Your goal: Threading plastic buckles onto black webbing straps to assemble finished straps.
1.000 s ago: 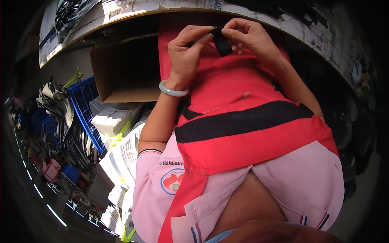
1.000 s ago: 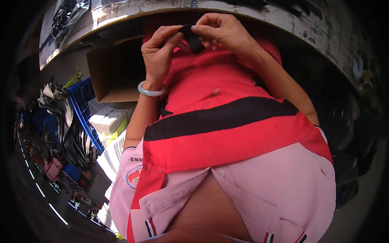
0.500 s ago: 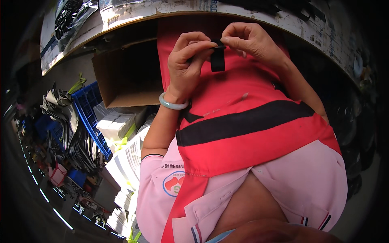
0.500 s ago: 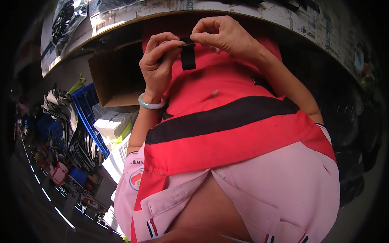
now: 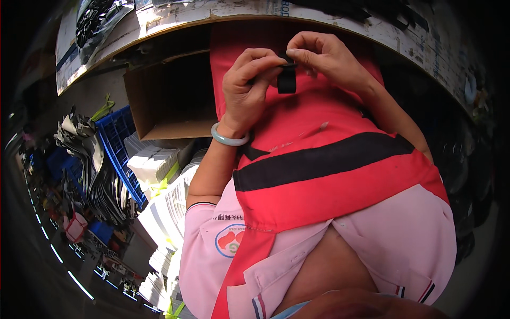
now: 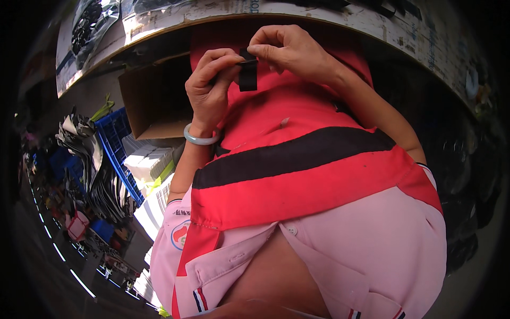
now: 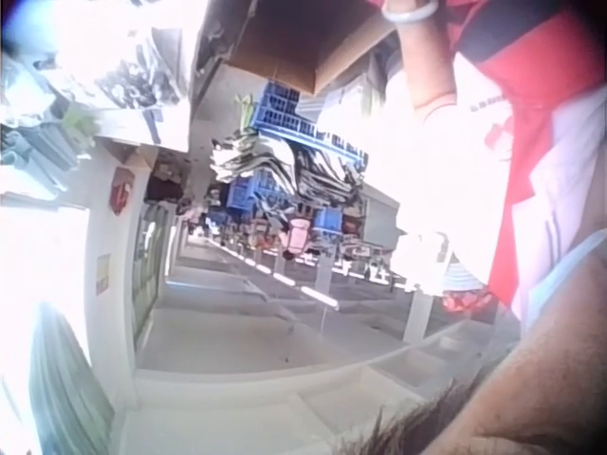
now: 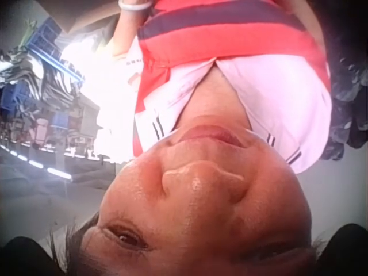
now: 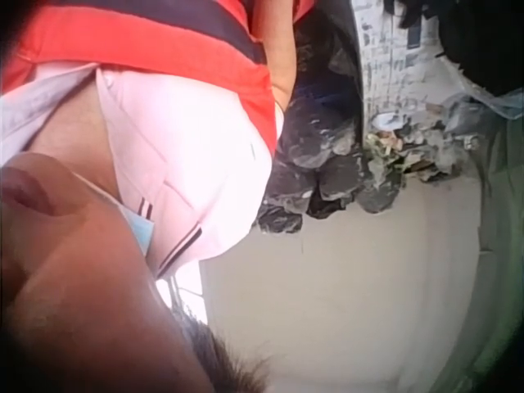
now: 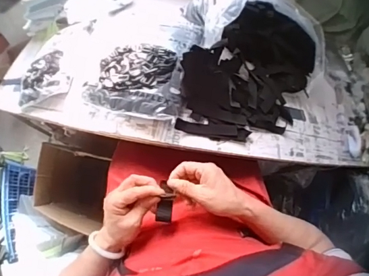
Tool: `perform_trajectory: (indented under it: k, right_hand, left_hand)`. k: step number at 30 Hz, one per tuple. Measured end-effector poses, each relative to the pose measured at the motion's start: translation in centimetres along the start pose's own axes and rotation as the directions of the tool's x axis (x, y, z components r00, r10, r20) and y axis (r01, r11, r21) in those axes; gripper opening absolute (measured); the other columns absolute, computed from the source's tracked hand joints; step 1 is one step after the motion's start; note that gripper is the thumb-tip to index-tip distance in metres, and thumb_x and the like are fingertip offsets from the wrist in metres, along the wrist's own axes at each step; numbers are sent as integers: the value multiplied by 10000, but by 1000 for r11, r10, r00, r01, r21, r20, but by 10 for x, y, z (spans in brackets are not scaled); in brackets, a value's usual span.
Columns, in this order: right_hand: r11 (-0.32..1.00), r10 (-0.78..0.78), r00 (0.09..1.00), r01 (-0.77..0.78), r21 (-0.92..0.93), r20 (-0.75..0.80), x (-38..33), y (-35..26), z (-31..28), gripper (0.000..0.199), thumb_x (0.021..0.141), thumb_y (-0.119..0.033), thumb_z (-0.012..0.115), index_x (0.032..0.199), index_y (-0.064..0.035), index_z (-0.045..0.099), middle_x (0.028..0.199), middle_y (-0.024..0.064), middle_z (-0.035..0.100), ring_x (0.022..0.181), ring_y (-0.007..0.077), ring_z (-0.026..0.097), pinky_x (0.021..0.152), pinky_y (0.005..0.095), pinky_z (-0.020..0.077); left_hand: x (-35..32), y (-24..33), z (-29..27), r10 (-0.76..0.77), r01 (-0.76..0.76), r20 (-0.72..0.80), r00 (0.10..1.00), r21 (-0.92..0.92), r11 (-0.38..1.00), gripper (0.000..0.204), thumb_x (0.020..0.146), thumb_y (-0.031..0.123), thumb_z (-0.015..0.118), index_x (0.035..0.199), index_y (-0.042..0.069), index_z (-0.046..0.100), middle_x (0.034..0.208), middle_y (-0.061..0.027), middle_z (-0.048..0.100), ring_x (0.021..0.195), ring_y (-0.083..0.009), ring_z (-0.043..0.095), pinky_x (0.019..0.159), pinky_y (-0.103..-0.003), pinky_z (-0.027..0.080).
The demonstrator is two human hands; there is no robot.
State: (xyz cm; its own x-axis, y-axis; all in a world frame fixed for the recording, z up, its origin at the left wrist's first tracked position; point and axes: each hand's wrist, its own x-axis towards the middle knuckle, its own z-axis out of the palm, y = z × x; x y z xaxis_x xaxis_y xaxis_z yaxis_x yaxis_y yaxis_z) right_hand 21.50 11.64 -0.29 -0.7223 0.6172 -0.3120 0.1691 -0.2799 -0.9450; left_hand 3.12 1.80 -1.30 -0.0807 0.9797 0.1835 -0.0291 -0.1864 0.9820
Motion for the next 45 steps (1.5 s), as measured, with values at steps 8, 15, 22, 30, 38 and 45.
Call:
perform_trajectory:
  k: [8, 15, 22, 30, 38, 45]
  right_hand:
    - [999, 12, 997, -10, 34, -72, 5, 2, 5, 242, 950, -254, 609, 983, -16, 636, 751, -11, 594, 615, 36, 538, 526, 188, 461]
    - [996, 57, 990, -47, 80, -131, 1, -2, 12, 219, 927, -199, 641, 1045, -16, 617, 792, 1, 618, 639, 38, 555, 540, 185, 469]
    - [990, -51, 990, 33, -140, -128, -1, 0, 9, 153, 904, -137, 650, 1013, -31, 630, 796, -10, 616, 682, 40, 562, 582, 189, 465]
    - [997, -81, 993, 82, 7, -82, 3, 11, 2, 125, 887, -128, 675, 949, -27, 632, 832, 13, 633, 770, 67, 592, 715, 218, 507]
    - [998, -63, 997, 63, 8, -36, 15, 16, 10, 159, 876, -114, 689, 974, -37, 591, 888, 0, 614, 840, 77, 591, 780, 225, 484]
    - [494, -687, 698, 244, -835, -203, 32, 4, -31, 200, 864, -201, 683, 1005, -68, 633, 872, 55, 652, 772, 178, 624, 727, 304, 516]
  left_hand:
    - [0, 5, 0, -186, 181, -55, 981, -77, 980, 184, 812, -81, 675, 992, -44, 671, 1019, -82, 617, 799, -115, 612, 699, -237, 530]
    - [-8, -13, -2, -317, 312, 8, 948, -194, 930, 165, 816, -94, 668, 973, -42, 677, 960, -78, 647, 712, -98, 606, 617, -209, 513]
    - [-9, -20, -5, -106, 105, 14, 994, 30, 994, 173, 811, -91, 671, 969, -22, 688, 958, -53, 649, 659, -63, 562, 538, -186, 446]
    - [-8, -9, -4, -233, 236, 47, 971, -66, 970, 184, 802, -92, 666, 964, -6, 687, 910, -48, 642, 748, -87, 605, 660, -204, 483]
    - [-23, 16, -42, -421, 431, 137, 896, -45, 901, 105, 824, -28, 686, 928, -33, 688, 773, -1, 598, 593, -26, 479, 512, -176, 345]
    - [-75, 4, -170, -453, 512, -584, 673, -74, 856, 227, 930, 123, 628, 1131, 16, 625, 970, -53, 681, 669, -75, 565, 574, -191, 445]
